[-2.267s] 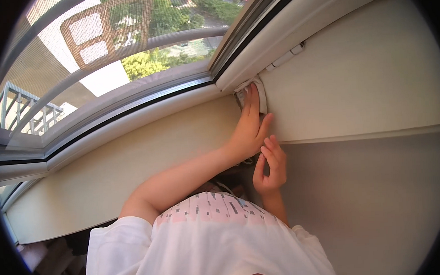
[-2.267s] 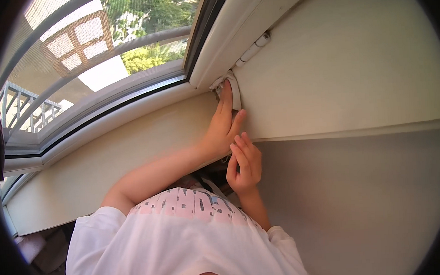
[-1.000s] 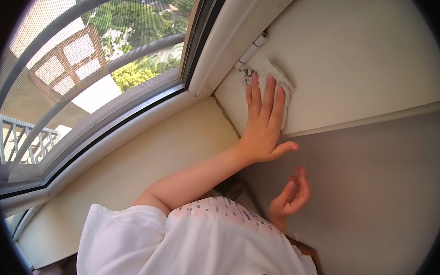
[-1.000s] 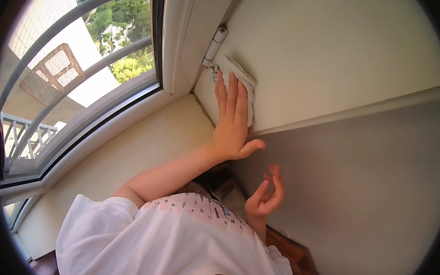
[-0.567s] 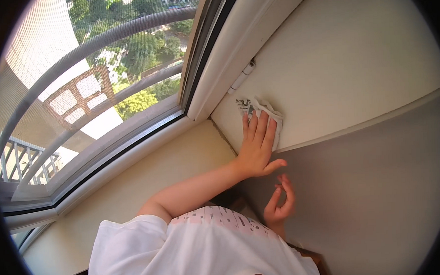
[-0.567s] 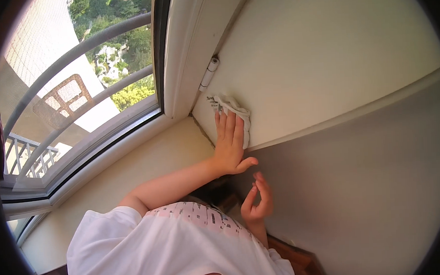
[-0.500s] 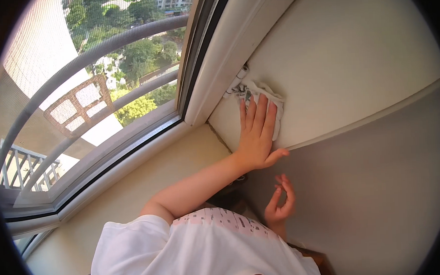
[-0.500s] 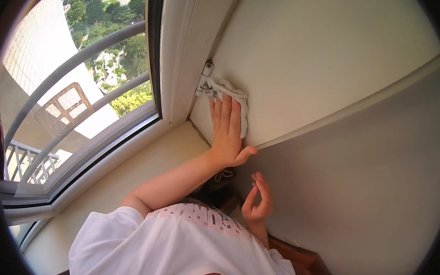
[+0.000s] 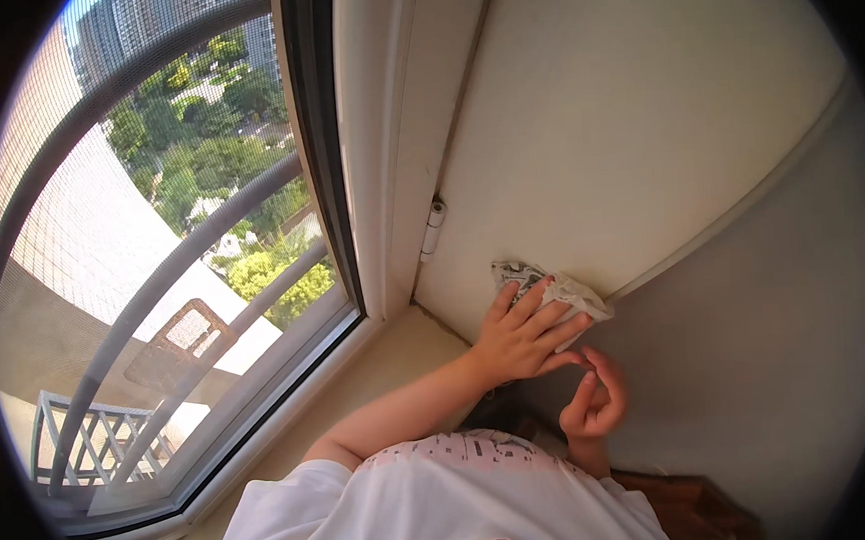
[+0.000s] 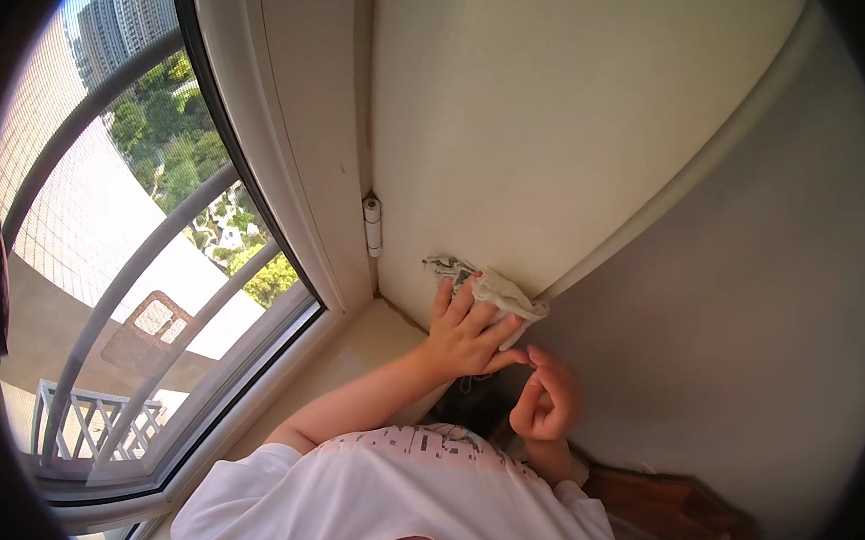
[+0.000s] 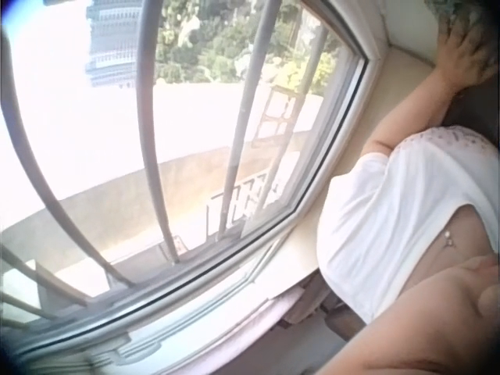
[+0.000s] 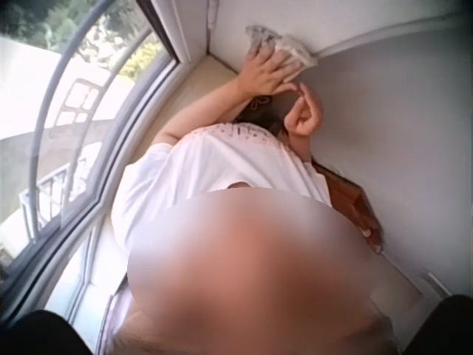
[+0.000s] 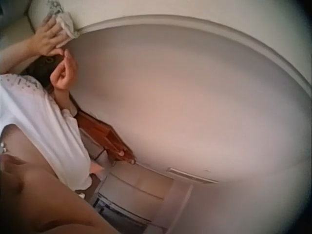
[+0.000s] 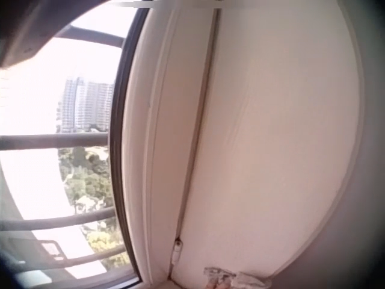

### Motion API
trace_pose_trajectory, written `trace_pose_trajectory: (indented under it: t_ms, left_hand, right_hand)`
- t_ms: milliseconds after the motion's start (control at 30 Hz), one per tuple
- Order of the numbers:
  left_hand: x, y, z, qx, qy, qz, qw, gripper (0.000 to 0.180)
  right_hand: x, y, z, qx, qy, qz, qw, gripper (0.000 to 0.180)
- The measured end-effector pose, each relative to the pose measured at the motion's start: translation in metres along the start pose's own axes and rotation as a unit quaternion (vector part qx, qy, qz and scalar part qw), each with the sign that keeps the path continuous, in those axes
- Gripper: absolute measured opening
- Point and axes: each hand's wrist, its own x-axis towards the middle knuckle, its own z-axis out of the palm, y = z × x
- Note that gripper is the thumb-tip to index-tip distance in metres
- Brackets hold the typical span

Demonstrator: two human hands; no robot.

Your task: The person cleans the white PVC window frame and the adjacent wall using a white cloth, wiping the handle, the frame edges, and the hinges.

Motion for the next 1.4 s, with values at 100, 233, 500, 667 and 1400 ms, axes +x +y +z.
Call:
trace_pose_trajectory:
  t_ms: [100,233,500,667,1400]
  left_hand:
    - [0.030,-0.002,0.000,-0.024,0.038,-0.140,0.989,0.073]
    - [0.089,-0.040,-0.018,-0.047,0.058,-0.177,0.981,0.081]
    - [0.045,-0.015,-0.021,-0.084,-0.042,-0.206,0.974,0.088]
    - [0.079,-0.033,-0.019,-0.091,0.007,-0.210,0.973,0.090]
    - [0.122,-0.065,-0.031,-0.099,0.021,-0.155,0.983,0.082]
  right_hand:
    - [0.004,-0.003,0.003,0.032,0.000,-0.017,0.999,0.025]
    - [-0.022,0.003,0.000,-0.009,-0.042,-0.031,0.999,0.028]
    - [-0.043,0.004,-0.010,-0.033,-0.040,0.035,0.998,0.030]
    - [-0.028,0.002,-0.009,-0.042,-0.086,-0.010,0.995,0.035]
    - [0.096,-0.007,-0.014,-0.062,0.046,-0.196,0.978,0.027]
